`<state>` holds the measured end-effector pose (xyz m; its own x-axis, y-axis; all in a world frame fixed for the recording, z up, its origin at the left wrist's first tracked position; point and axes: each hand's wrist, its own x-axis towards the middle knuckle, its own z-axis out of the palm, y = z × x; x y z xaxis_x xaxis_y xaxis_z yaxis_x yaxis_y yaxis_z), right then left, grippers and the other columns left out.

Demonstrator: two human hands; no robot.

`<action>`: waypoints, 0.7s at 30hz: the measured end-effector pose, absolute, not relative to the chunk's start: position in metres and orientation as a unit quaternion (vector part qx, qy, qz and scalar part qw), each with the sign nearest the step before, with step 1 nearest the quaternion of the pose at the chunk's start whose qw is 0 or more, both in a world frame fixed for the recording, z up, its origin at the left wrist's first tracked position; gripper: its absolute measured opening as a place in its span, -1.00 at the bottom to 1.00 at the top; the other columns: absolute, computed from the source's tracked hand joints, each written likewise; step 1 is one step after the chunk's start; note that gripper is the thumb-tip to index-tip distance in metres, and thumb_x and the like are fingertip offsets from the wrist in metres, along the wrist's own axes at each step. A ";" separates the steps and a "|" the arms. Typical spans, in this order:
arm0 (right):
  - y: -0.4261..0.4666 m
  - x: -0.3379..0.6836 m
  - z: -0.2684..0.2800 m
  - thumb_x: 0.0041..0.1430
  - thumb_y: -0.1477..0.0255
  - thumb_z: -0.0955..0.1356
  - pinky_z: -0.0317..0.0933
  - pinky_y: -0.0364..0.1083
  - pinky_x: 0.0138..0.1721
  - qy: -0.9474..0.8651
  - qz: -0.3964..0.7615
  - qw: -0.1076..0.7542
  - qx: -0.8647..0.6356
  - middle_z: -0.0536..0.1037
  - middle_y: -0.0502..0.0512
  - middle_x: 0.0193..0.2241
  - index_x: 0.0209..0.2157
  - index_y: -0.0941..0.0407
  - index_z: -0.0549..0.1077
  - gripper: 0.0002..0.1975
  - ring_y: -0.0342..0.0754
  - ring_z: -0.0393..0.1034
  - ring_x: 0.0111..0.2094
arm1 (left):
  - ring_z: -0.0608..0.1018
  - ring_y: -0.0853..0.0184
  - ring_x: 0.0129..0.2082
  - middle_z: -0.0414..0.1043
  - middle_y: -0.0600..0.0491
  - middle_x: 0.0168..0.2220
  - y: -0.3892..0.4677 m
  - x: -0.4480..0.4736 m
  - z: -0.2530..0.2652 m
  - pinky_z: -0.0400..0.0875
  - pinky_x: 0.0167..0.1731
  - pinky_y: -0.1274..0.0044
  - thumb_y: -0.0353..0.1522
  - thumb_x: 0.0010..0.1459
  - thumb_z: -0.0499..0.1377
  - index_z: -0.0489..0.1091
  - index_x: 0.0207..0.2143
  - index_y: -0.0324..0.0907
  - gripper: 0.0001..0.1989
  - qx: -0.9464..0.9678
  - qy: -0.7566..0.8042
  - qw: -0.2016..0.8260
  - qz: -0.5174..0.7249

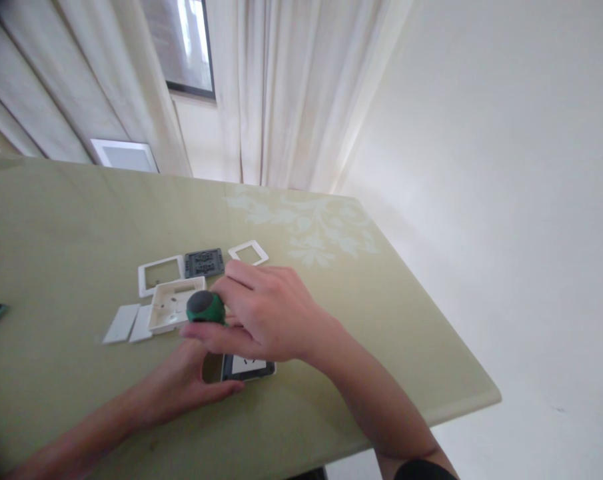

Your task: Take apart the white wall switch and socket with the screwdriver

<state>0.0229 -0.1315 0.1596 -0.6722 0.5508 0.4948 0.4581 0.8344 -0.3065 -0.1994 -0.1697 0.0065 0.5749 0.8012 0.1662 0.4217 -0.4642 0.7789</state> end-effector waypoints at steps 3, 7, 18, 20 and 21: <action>-0.135 0.021 0.161 0.38 0.29 0.40 0.27 -0.10 -0.33 -0.904 0.147 0.306 -0.260 0.57 0.04 -0.26 -0.13 0.10 0.50 -0.83 -0.09 0.43 -0.34 | 0.52 -0.10 0.27 0.42 -0.02 0.31 -0.169 -0.199 0.008 0.53 0.28 0.06 -0.24 0.26 0.43 0.22 0.42 0.11 -0.24 0.811 0.369 0.361 0.275; -0.137 0.024 0.165 0.32 0.49 0.33 0.35 -0.07 -0.22 -0.893 0.138 0.317 -0.288 0.61 0.06 -0.21 0.02 0.09 0.44 -0.75 -0.06 0.46 -0.28 | 0.49 -0.13 0.33 0.42 -0.05 0.32 -0.169 -0.198 0.010 0.51 0.30 0.01 -0.24 0.21 0.48 0.26 0.38 0.10 -0.24 0.816 0.356 0.348 0.293; -0.141 0.026 0.175 0.57 0.58 0.24 0.36 -0.02 0.29 -0.902 0.225 0.305 -0.208 0.55 0.23 0.21 0.36 0.18 0.36 -0.58 -0.05 0.44 0.25 | 0.54 -0.09 0.29 0.48 0.00 0.29 -0.170 -0.197 0.013 0.55 0.27 0.07 -0.25 0.21 0.48 0.31 0.35 0.09 -0.29 0.811 0.374 0.332 0.303; -0.143 0.026 0.177 0.52 0.59 0.25 0.40 -0.02 0.21 -0.897 0.253 0.295 -0.211 0.58 0.23 0.20 0.39 0.21 0.32 -0.53 -0.04 0.49 0.16 | 0.53 -0.10 0.30 0.48 -0.04 0.29 -0.169 -0.197 0.011 0.55 0.26 0.06 -0.23 0.20 0.49 0.33 0.33 0.08 -0.29 0.812 0.367 0.336 0.306; -0.143 0.025 0.177 0.52 0.53 0.29 0.42 -0.03 0.14 -0.893 0.254 0.294 -0.227 0.61 0.21 0.14 0.36 0.19 0.34 -0.56 -0.03 0.53 0.07 | 0.54 -0.10 0.29 0.49 -0.04 0.28 -0.169 -0.198 0.010 0.56 0.25 0.06 -0.22 0.19 0.49 0.33 0.33 0.08 -0.29 0.812 0.366 0.337 0.305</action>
<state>0.0250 -0.1430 0.1767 -0.7238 0.5548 0.4102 0.2559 0.7680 -0.5871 -0.1976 -0.1690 0.0096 0.5462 0.7996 0.2496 0.3880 -0.5056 0.7706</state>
